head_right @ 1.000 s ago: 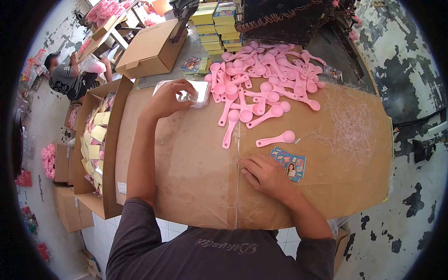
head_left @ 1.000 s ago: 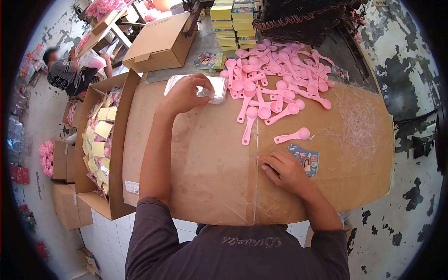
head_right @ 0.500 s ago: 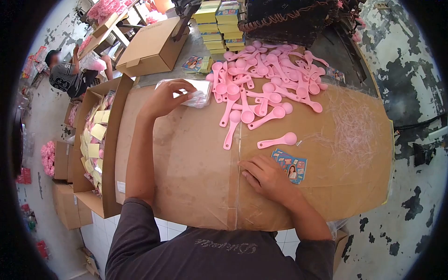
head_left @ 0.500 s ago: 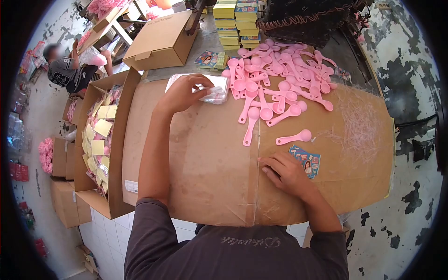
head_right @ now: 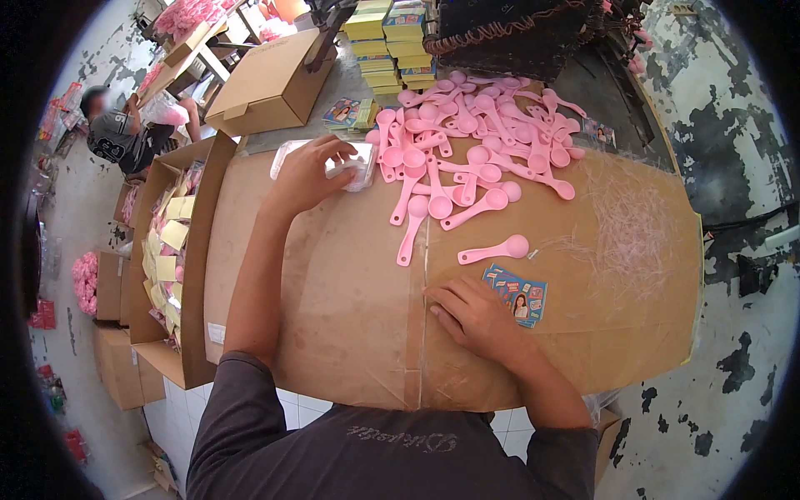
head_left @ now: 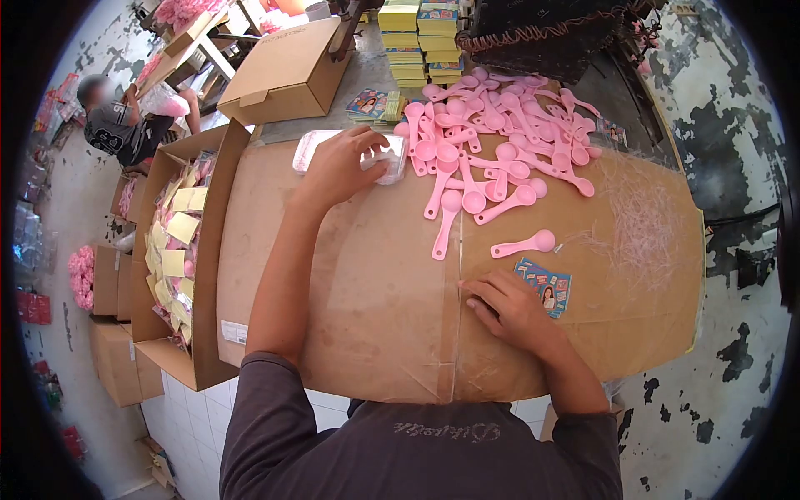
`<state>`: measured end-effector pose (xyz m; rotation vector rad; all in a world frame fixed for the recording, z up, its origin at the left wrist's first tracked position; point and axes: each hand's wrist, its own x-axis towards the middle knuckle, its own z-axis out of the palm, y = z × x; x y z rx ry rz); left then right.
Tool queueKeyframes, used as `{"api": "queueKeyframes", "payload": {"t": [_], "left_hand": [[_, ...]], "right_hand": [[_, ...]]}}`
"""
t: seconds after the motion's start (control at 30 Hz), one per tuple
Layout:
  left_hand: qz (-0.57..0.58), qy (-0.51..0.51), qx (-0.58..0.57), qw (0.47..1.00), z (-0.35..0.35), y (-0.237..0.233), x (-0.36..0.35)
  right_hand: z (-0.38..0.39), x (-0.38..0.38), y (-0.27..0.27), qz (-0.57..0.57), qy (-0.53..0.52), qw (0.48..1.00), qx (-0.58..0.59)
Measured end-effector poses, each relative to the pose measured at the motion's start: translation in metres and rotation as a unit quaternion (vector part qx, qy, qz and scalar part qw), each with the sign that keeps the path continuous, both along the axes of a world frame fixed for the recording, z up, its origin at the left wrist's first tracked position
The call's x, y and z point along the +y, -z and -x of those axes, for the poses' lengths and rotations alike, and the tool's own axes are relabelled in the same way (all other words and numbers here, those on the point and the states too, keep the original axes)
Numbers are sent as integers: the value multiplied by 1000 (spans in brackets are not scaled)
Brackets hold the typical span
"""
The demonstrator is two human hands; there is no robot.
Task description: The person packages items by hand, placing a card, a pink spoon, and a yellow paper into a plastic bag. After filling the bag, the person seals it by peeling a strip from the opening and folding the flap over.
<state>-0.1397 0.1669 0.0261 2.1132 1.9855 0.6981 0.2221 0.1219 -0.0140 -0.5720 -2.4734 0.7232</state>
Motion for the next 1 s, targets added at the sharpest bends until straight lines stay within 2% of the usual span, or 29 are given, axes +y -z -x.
{"api": "queueKeyframes", "payload": {"t": [0.23, 0.33, 0.43, 0.63, 0.7, 0.77, 0.83, 0.9, 0.97, 1.0], "left_hand": [[35, -27, -95, 994, 20, 8, 5], [49, -66, -192, 978, 24, 13, 5], [68, -90, -224, 968, 27, 15, 6], [-14, -98, -291, 952, 46, 20, 7], [-115, -62, -452, 882, 56, -16, -8], [-167, -58, -464, 868, 42, -52, -27], [-188, -36, -468, 863, 24, -66, -45], [-179, 1, -465, 867, -6, -62, -59], [-142, -13, -443, 885, -40, -45, -77], [-102, 11, -453, 885, -50, -36, -87]], "right_hand": [[-1, 0, -1, 7, -8, 1000, -14], [-1, -1, 1, -1, -6, 1000, -9], [-2, -1, 2, 3, -8, 1000, -10], [-1, -3, -1, -9, -6, 1000, 1], [-5, -3, -1, -16, -11, 1000, 0], [-4, -3, -1, -18, -11, 1000, 9], [-4, -4, -2, -18, -5, 1000, 23], [-4, -4, -1, -5, 9, 1000, 23], [-6, -3, -1, 1, 25, 999, 21], [-7, -3, 0, 1, 34, 999, 19]]}}
